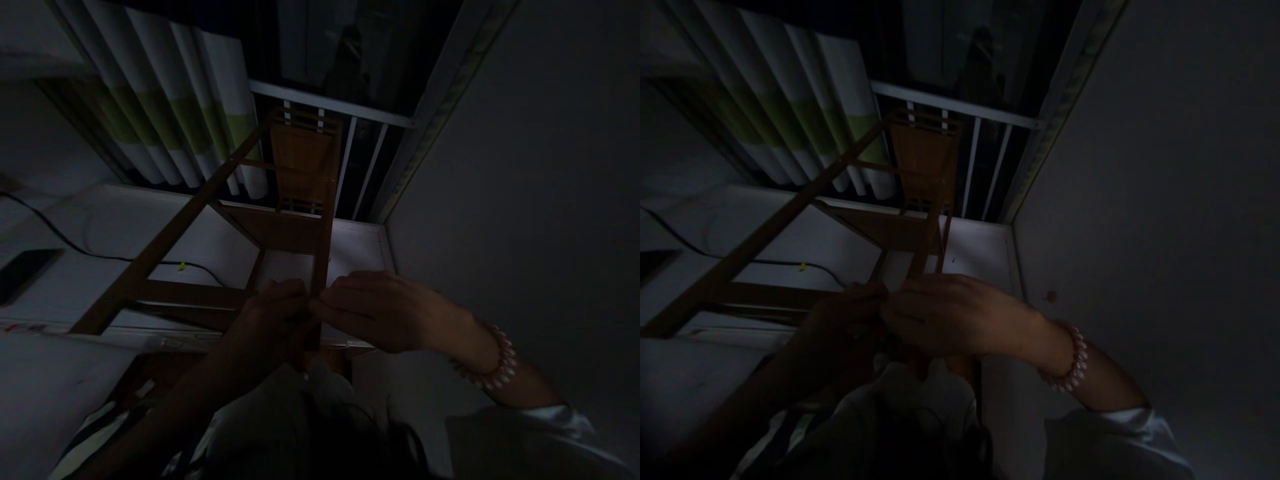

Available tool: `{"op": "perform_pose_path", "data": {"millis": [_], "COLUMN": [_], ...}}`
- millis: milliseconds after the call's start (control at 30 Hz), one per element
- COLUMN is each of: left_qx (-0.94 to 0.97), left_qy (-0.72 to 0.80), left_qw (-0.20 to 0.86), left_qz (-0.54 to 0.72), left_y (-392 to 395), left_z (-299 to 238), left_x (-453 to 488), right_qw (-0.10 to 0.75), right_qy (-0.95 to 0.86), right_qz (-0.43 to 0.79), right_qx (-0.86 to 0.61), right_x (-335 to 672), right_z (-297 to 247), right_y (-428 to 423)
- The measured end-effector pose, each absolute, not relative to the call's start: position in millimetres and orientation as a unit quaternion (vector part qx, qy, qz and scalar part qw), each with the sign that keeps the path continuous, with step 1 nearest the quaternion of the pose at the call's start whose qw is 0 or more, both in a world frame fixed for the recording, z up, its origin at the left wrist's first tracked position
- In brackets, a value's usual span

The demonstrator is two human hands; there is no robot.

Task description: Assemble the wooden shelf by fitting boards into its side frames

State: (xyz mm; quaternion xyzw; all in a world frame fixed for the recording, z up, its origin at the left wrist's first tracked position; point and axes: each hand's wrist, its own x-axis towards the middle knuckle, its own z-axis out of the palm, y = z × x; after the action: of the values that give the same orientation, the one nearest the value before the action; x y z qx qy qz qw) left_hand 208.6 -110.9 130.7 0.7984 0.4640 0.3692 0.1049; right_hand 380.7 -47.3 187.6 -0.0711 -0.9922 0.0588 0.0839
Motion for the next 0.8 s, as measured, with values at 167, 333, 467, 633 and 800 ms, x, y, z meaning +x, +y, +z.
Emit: {"op": "perform_pose_path", "data": {"millis": [167, 333, 467, 633, 800], "left_qx": [0.786, 0.778, 0.77, 0.753, 0.767], "left_qy": [0.473, 0.457, 0.457, 0.461, 0.446], "left_qw": [0.128, 0.144, 0.179, 0.225, 0.209], "left_qz": [0.376, 0.407, 0.407, 0.412, 0.412], "left_y": [-109, -106, -106, -109, -107], "left_z": [137, 141, 142, 142, 139], "left_x": [209, 206, 208, 207, 206], "right_qw": [0.075, 0.032, 0.024, 0.036, 0.025], "right_qy": [-0.997, -0.997, -0.996, -0.982, -0.95], "right_qz": [-0.017, -0.044, -0.005, 0.152, 0.275], "right_qx": [-0.016, -0.061, -0.091, -0.108, -0.145], "right_x": [373, 365, 367, 374, 375], "right_z": [195, 200, 202, 206, 209], "right_y": [-52, -60, -60, -51, -47]}}
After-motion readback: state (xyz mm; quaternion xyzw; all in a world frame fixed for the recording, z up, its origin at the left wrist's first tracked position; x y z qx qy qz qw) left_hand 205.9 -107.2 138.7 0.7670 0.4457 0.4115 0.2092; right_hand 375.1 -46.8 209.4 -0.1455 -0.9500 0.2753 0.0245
